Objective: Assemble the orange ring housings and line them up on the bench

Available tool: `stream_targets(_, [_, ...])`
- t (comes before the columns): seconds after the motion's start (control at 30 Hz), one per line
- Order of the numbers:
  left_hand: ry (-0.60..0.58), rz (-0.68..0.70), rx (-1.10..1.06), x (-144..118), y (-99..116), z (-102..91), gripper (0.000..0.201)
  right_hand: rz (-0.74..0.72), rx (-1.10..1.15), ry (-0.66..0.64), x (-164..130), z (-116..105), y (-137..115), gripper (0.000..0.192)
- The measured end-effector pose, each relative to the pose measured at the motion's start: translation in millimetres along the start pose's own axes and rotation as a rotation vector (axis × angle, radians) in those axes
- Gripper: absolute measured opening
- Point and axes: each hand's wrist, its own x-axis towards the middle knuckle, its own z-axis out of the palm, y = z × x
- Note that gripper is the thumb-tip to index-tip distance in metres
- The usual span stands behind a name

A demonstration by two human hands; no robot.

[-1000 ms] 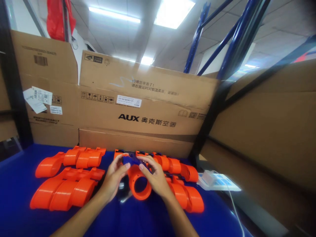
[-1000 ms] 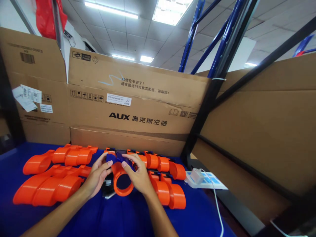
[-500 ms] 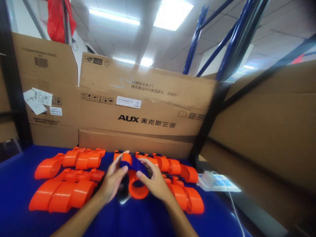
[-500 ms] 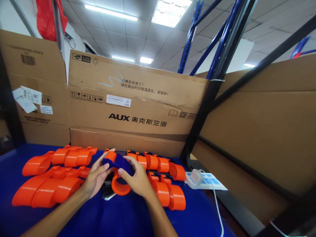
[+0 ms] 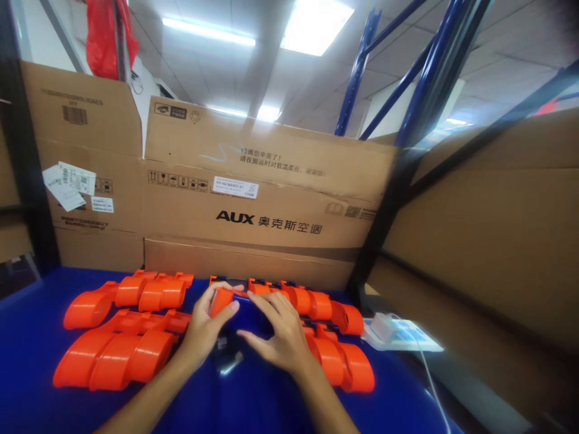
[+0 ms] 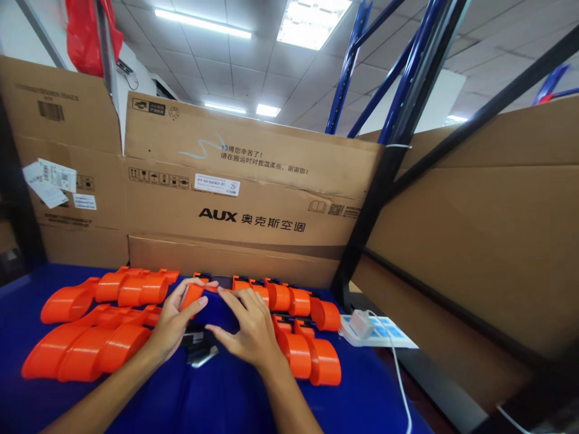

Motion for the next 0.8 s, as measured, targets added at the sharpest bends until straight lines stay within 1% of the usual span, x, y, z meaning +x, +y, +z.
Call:
stream_targets(0.23, [0.029,0.030,0.041,-2,2,0.3,0.032,-0.013,-0.008,0.011,-1,1,-1,0.069])
stream_targets(0.33, [0.022,0.040,0.045,-3,3,-0.3,0.032,-0.011,0.004,0.012,-2,1,-2,0.068])
stream_targets(0.43, [-0.015,0.028,-0.023,-4,4,-0.6,0.041,0.020,0.046,0.050,-2,1,-2,0.067])
stream_targets(0.5, [-0.071,0.013,-0.099,-7,4,0.2,0.052,0.093,0.124,0.097,-1,1,-2,0.067])
stream_targets(0.57, [-0.143,-0.010,-0.120,-9,4,2.2,0.062,0.199,0.258,0.160,0,3,0,0.061])
stream_targets(0.63, [-0.196,-0.018,-0.045,-12,4,4.7,0.071,0.322,0.415,0.245,0,8,3,0.052])
stream_targets(0.67, [-0.219,-0.018,0.015,-14,3,6.0,0.073,0.390,0.486,0.291,-1,12,4,0.050])
stream_targets(0.73, [-0.258,-0.004,0.120,-17,1,8.1,0.076,0.525,0.585,0.358,-3,21,9,0.054])
stream_targets(0.77, [-0.274,0.001,0.147,-18,0,8.8,0.076,0.578,0.611,0.364,-4,26,11,0.056])
stream_targets(0.8, [-0.287,-0.002,0.157,-19,-1,9.5,0.075,0.600,0.629,0.346,-5,31,12,0.058])
